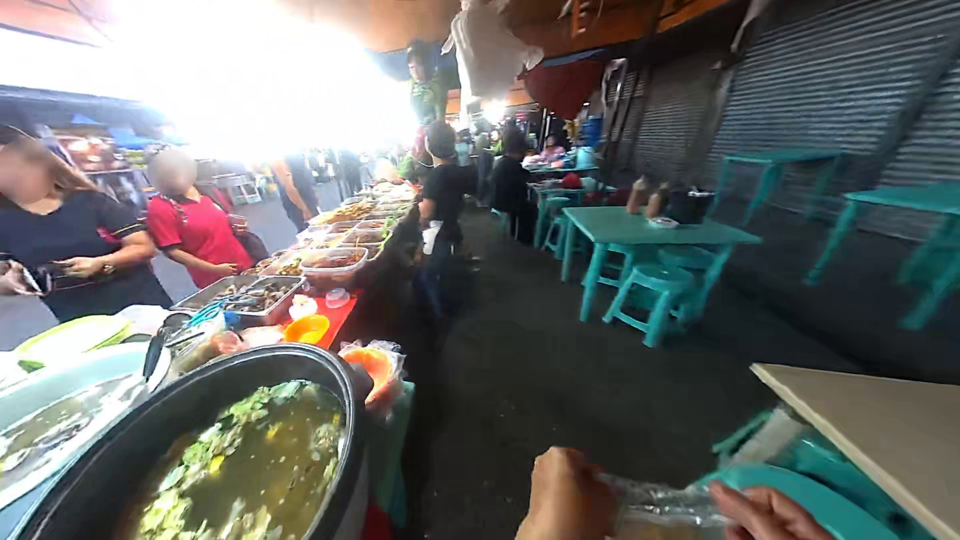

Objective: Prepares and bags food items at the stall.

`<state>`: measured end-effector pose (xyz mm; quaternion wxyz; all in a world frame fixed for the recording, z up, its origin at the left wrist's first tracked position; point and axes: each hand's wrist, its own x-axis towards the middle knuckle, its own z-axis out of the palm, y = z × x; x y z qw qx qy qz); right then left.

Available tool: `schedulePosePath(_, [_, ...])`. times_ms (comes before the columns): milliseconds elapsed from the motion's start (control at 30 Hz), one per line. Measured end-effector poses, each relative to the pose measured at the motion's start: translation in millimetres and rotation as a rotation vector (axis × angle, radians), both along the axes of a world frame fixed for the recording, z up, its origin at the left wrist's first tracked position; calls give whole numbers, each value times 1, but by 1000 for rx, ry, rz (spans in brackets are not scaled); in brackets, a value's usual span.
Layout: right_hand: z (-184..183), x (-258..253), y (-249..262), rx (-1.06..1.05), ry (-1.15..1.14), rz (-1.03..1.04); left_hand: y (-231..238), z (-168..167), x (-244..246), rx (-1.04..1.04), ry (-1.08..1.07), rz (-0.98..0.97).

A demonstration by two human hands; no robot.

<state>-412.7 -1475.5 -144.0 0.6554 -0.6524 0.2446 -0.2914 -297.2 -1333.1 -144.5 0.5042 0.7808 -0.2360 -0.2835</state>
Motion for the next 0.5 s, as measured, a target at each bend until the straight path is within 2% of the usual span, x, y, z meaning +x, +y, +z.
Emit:
schedulePosePath(33, [-1, 22, -7, -26, -1, 13, -4, -2, 21, -46, 5, 34])
schedulePosePath(167, [16, 122, -47, -188, 40, 39, -32, 7, 101, -507, 152, 282])
schedulePosePath(233, [26, 178, -65, -187, 26, 104, -42, 23, 141, -622, 207, 392])
schedulePosePath(367, [30, 299, -89, -4, -110, 251, -54, 53, 227, -720, 210, 504])
schedulePosePath(500, [42, 415, -82, 66, -152, 444, -40, 65, 317, -726, 102, 558])
